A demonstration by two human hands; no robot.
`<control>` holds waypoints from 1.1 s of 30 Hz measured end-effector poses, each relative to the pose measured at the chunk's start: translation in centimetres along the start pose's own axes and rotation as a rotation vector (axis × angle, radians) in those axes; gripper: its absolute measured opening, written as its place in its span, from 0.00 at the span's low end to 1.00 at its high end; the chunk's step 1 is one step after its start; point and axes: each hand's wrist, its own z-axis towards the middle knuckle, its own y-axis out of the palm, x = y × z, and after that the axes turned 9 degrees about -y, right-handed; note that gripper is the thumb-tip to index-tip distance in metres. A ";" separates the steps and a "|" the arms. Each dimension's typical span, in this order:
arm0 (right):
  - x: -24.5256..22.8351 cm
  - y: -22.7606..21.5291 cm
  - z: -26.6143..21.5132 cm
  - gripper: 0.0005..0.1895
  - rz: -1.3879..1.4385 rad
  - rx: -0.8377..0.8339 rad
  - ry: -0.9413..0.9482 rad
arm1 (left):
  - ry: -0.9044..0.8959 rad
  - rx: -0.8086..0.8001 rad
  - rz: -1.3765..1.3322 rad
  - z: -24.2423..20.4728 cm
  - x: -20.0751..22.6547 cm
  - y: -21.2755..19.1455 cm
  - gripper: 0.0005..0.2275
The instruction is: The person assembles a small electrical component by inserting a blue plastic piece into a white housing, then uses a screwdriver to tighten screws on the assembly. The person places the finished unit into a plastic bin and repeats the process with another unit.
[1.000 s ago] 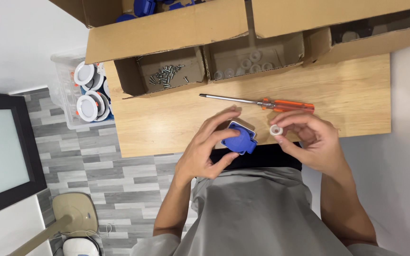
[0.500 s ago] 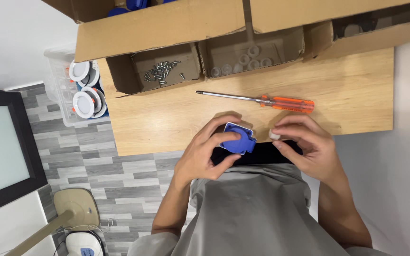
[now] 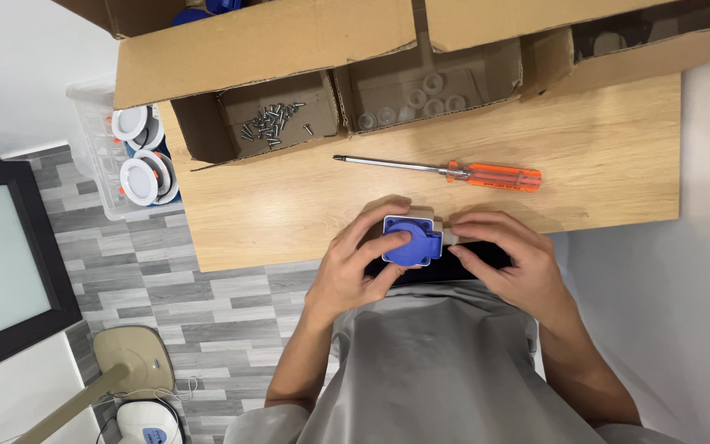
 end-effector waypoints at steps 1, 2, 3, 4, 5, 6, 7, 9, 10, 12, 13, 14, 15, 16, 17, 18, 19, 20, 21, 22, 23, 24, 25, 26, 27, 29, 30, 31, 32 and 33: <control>0.1 0.1 0.0 0.13 0.000 -0.001 0.001 | -0.002 0.000 -0.001 0.0 -0.1 0.1 0.16; 0.2 0.1 -0.1 0.13 -0.007 0.000 -0.004 | 0.007 0.016 -0.010 -0.1 -0.1 0.2 0.15; 0.2 0.1 -0.1 0.13 -0.015 0.000 -0.010 | 0.015 0.032 -0.019 -0.2 -0.2 0.3 0.15; 0.1 0.2 -0.1 0.13 -0.015 -0.001 -0.010 | 0.015 0.033 -0.019 -0.3 -0.3 0.3 0.15; -0.1 0.2 0.0 0.13 -0.014 -0.005 -0.005 | 0.023 0.042 -0.016 -0.3 -0.4 0.3 0.15; -0.2 0.3 0.0 0.13 -0.012 -0.010 0.000 | 0.029 0.051 -0.013 -0.5 -0.6 0.2 0.15; -0.2 0.3 0.1 0.13 -0.011 -0.011 0.001 | 0.028 0.052 -0.012 -0.3 -0.3 0.2 0.15; -0.2 0.3 0.1 0.13 0.005 0.007 -0.037 | 0.043 0.066 -0.048 0.1 0.1 0.2 0.13; 0.0 0.3 0.0 0.13 0.005 0.007 -0.036 | 0.041 0.066 -0.048 -0.1 0.0 0.2 0.13; 0.2 0.2 -0.2 0.13 0.013 0.023 -0.054 | 0.067 0.070 -0.073 -0.4 -0.3 0.2 0.12; 0.4 0.1 -0.3 0.13 0.013 0.023 -0.053 | 0.066 0.070 -0.073 -0.2 -0.2 0.3 0.12; 0.5 0.0 -0.4 0.13 0.008 0.020 -0.050 | 0.086 0.082 -0.084 0.1 0.0 0.4 0.12; 0.6 -0.1 -0.5 0.12 0.002 0.017 -0.047 | 0.106 0.094 -0.094 0.3 0.2 0.5 0.11; 0.7 -0.2 -0.7 0.12 0.003 0.015 -0.046 | 0.104 0.095 -0.094 0.4 0.5 0.6 0.11; 0.8 -0.3 -1.0 0.12 -0.001 0.021 -0.032 | 0.118 0.110 -0.090 0.5 0.7 0.7 0.11; 0.9 -0.4 -1.2 0.12 -0.006 0.028 -0.019 | 0.133 0.124 -0.087 0.6 0.8 0.9 0.11; 1.0 -0.3 -1.1 0.12 -0.006 0.028 -0.018 | 0.132 0.124 -0.087 0.6 1.0 1.0 0.11; 1.0 -0.3 -1.1 0.10 0.027 0.049 -0.025 | 0.147 0.136 -0.075 0.6 1.1 1.1 0.11; 1.0 -0.2 -1.1 0.09 0.060 0.069 -0.033 | 0.163 0.148 -0.062 0.6 1.2 1.2 0.11; 1.1 -0.2 -1.3 0.09 0.060 0.069 -0.033 | 0.163 0.149 -0.063 0.5 1.2 1.3 0.11; 1.2 -0.2 -1.5 0.09 0.082 0.081 -0.023 | 0.181 0.170 -0.055 0.3 1.2 1.4 0.11; 1.3 -0.2 -1.7 0.08 0.105 0.092 -0.013 | 0.199 0.192 -0.046 0.1 1.2 1.5 0.11; 1.4 -0.2 -1.6 0.08 0.104 0.092 -0.012 | 0.199 0.192 -0.047 0.4 1.4 1.6 0.11; 1.5 -0.1 -1.7 0.08 0.138 0.097 -0.012 | 0.228 0.205 -0.036 0.6 1.6 1.6 0.10; 1.7 -0.1 -1.7 0.07 0.171 0.103 -0.011 | 0.257 0.218 -0.025 0.9 1.8 1.7 0.09; 2.3 0.0 -2.3 0.08 0.220 0.112 -0.003 | 0.270 0.230 -0.021 0.6 1.6 1.7 0.09; 2.6 0.1 -2.6 0.09 0.269 0.121 0.005 | 0.283 0.241 -0.017 0.6 1.5 1.7 0.09; 2.7 0.1 -2.5 0.09 0.267 0.121 0.005 | 0.283 0.242 -0.018 0.5 1.7 1.8 0.09; 2.7 0.2 -2.5 0.09 0.263 0.117 0.004 | 0.283 0.261 -0.006 0.5 1.8 1.9 0.08; 2.8 0.3 -2.5 0.10 0.259 0.114 0.004 | 0.282 0.280 0.006 0.4 2.0 2.0 0.07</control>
